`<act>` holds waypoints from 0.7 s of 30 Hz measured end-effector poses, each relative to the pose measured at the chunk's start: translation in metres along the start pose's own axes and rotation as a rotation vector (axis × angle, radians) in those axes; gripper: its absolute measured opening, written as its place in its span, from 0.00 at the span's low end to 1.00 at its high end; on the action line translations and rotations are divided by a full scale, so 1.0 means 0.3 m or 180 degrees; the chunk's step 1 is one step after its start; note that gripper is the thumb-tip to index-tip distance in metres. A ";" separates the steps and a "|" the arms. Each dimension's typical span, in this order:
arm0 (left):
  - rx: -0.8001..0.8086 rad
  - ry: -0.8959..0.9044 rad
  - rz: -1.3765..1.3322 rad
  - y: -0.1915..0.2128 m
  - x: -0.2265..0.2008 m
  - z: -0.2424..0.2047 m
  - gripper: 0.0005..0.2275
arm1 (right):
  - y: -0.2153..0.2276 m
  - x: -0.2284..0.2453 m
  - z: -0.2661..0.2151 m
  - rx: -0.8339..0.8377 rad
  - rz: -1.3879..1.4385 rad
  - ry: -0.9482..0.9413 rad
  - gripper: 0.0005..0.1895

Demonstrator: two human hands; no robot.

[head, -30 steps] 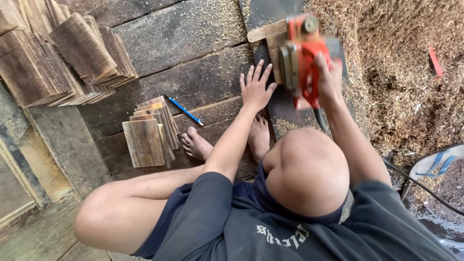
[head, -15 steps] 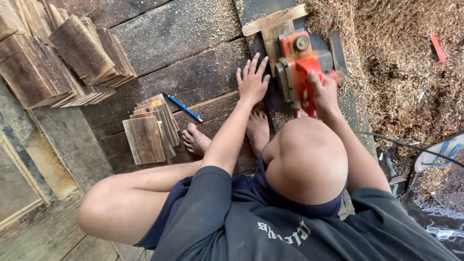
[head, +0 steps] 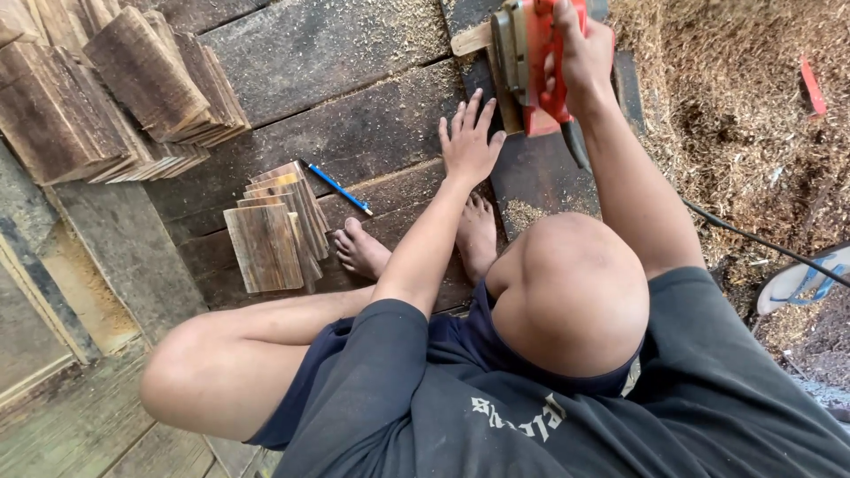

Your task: Using an electric hand planer to smooth the surfaces of small wooden blocks while sitting on the floor.

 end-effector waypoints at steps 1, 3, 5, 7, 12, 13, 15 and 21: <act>-0.0001 -0.0013 0.0001 0.004 0.002 -0.002 0.27 | -0.005 -0.002 0.014 -0.0012 0.0002 0.0006 0.28; -0.0002 0.0001 -0.0053 0.012 0.005 -0.003 0.27 | -0.013 -0.008 0.043 -0.0037 0.0246 -0.0139 0.27; -0.0090 -0.0027 -0.0149 0.024 0.009 0.010 0.25 | 0.018 -0.009 -0.010 -0.0022 0.0051 -0.0015 0.29; -0.0138 -0.0010 -0.0250 0.035 0.027 0.014 0.24 | 0.043 -0.042 -0.078 0.0019 -0.0149 0.0057 0.34; -0.0358 -0.0113 -0.0282 0.068 0.024 0.082 0.22 | 0.122 -0.091 -0.345 -0.0043 -0.0094 -0.0290 0.29; -0.0347 -0.0131 -0.0285 0.067 0.021 0.092 0.22 | 0.140 -0.140 -0.379 -0.0064 -0.0092 -0.0293 0.29; -0.0202 0.0053 -0.0095 0.066 0.021 0.116 0.25 | 0.175 -0.242 -0.445 -0.0063 0.0290 -0.0494 0.34; -0.0328 0.0103 -0.0054 0.071 0.017 0.119 0.25 | 0.243 -0.443 -0.442 -0.0015 0.0040 -0.0491 0.30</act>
Point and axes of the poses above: each hand's wrist, its own z-axis towards the middle knuckle, its own y-axis out of the back of the hand, x = y × z, the point moved 3 cm from there along z, towards the middle knuckle, and after that the axes turned 3 degrees about -y, right-handed, at the moved point
